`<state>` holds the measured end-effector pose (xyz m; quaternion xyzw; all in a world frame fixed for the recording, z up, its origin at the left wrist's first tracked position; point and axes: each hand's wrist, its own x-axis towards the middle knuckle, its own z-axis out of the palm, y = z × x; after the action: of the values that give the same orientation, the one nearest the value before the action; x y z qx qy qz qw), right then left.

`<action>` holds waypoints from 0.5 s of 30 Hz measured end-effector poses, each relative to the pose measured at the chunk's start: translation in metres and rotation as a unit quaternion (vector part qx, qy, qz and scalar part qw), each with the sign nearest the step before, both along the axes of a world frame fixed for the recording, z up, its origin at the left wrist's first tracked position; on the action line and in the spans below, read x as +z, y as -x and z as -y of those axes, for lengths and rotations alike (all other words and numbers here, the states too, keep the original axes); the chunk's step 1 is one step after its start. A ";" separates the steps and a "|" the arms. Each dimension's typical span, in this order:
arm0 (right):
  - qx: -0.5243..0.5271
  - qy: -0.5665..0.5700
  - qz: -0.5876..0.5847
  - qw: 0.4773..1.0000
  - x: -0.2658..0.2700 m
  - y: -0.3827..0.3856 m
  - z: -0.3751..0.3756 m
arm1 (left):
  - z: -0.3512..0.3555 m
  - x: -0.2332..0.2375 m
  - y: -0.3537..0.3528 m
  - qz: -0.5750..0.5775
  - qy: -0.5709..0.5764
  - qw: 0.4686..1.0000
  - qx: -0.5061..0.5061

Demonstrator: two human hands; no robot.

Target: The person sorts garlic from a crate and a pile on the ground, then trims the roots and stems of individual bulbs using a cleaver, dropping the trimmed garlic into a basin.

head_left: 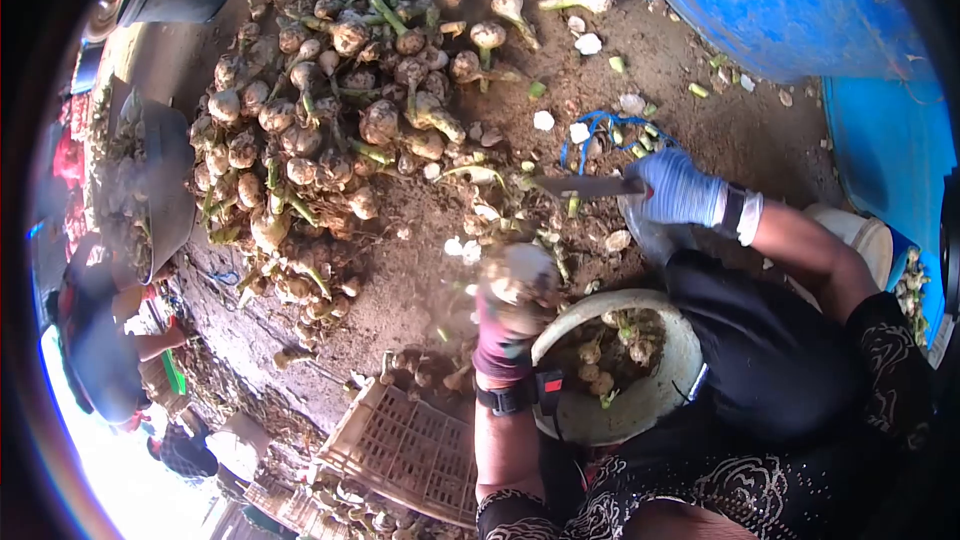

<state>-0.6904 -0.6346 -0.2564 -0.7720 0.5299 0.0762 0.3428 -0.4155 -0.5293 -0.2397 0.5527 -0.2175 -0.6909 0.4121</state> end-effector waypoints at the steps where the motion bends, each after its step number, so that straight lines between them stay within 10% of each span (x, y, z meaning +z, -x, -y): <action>1: 0.004 -0.005 0.085 0.996 0.008 -0.006 -0.002 | 0.009 -0.002 -0.001 -0.247 0.035 0.968 0.044; 2: 0.005 -0.018 0.170 0.985 0.024 -0.014 -0.009 | 0.022 0.006 0.001 -0.476 0.058 0.873 0.087; 4: 0.063 -0.089 0.309 0.945 0.042 -0.025 -0.022 | 0.027 0.007 0.015 -0.349 0.018 0.893 0.285; 5: 0.116 -0.114 0.317 0.935 0.049 -0.030 -0.022 | 0.034 0.011 0.015 -0.421 0.105 0.879 0.196; 10: -0.015 -0.088 0.217 0.972 0.050 -0.048 -0.021 | 0.022 0.001 0.050 -0.008 0.007 0.869 0.495; 12: -0.037 -0.094 0.235 0.967 0.039 -0.048 -0.014 | 0.023 0.004 0.053 -0.387 0.094 0.819 0.413; 15: -0.057 -0.056 0.253 0.964 0.024 -0.043 -0.020 | 0.017 -0.001 0.063 -0.398 0.086 0.805 0.431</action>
<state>-0.6473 -0.6148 -0.2322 -0.7144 0.4639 -0.1115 0.5119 -0.4782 -0.5459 -0.2406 0.2278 0.1675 -0.5803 0.7637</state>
